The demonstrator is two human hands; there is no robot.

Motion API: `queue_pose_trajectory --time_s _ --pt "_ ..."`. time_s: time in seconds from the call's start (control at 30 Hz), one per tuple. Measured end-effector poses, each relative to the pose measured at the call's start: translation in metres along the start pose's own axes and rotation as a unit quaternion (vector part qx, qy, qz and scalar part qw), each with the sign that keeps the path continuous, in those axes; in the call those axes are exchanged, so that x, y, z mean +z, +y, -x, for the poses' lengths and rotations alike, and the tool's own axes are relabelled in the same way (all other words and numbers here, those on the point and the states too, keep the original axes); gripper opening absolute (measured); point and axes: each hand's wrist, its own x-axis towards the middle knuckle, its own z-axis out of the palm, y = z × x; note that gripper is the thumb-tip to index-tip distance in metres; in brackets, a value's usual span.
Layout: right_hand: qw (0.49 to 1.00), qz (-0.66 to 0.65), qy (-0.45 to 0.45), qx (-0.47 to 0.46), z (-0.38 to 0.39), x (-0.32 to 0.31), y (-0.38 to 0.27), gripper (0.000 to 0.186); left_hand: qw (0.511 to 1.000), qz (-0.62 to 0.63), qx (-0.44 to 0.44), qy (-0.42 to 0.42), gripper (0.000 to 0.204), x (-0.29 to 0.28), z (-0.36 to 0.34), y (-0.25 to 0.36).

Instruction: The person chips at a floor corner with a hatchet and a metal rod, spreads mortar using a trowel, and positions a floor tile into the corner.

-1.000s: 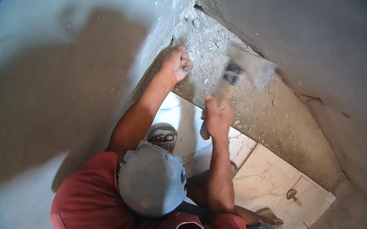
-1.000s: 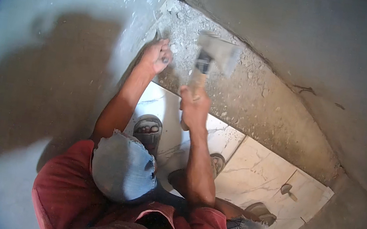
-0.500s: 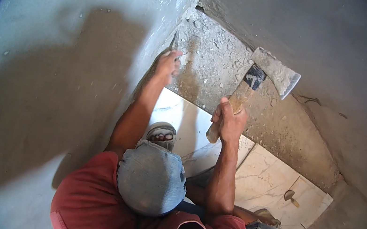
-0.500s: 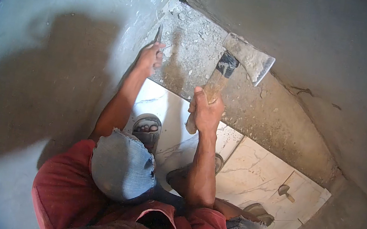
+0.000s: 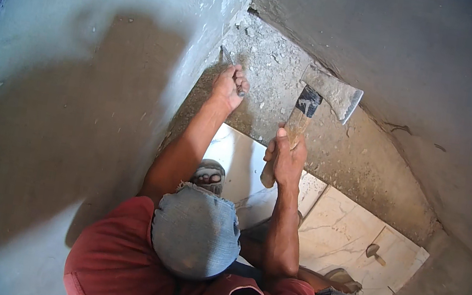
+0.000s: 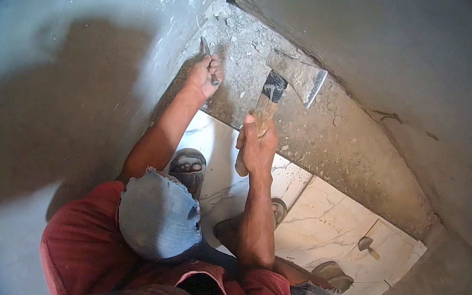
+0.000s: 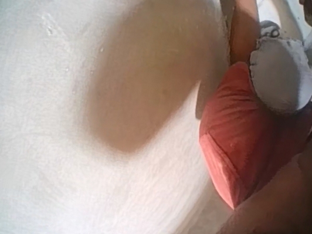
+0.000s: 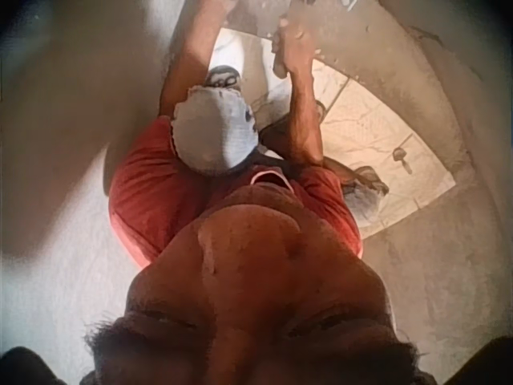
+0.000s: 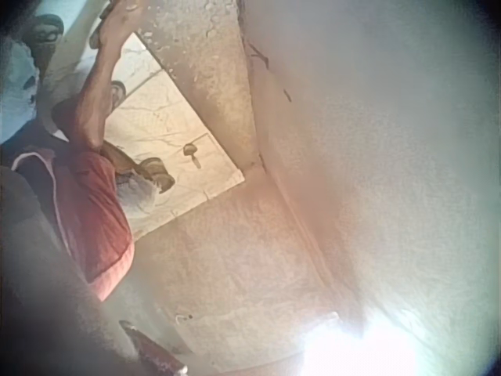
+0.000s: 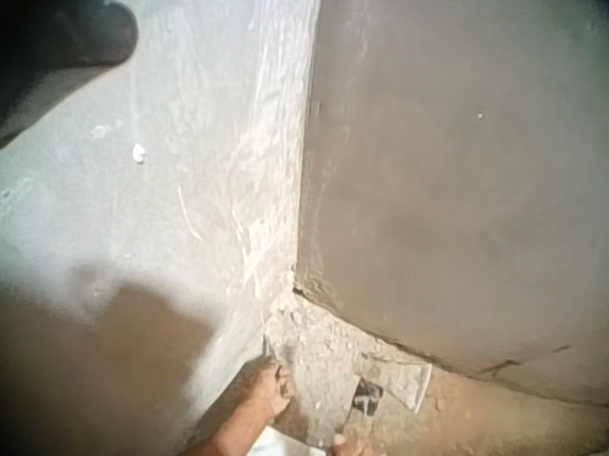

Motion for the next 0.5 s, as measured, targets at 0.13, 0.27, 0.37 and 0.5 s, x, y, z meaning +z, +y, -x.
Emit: queue_pose_trajectory --time_s 0.13,0.27,0.37,0.5 --pt "0.997 0.031 0.04 -0.063 0.003 -0.004 -0.015 0.031 0.991 0.131 -0.026 -0.027 0.024 0.009 -0.015 -0.004" --pt "0.979 -0.044 0.125 -0.155 0.012 -0.011 -0.034 0.036 0.994 0.078 0.038 -0.065 0.024 0.018 -0.012 -0.013" --pt "0.944 -0.131 0.175 -0.246 0.016 -0.006 -0.043 0.049 0.997 0.062 0.04 0.004 0.024 0.034 -0.011 -0.013" --pt "0.94 -0.143 0.179 -0.252 0.008 0.006 -0.01 0.038 0.997 0.079 0.015 -0.018 0.019 0.039 -0.018 -0.008"
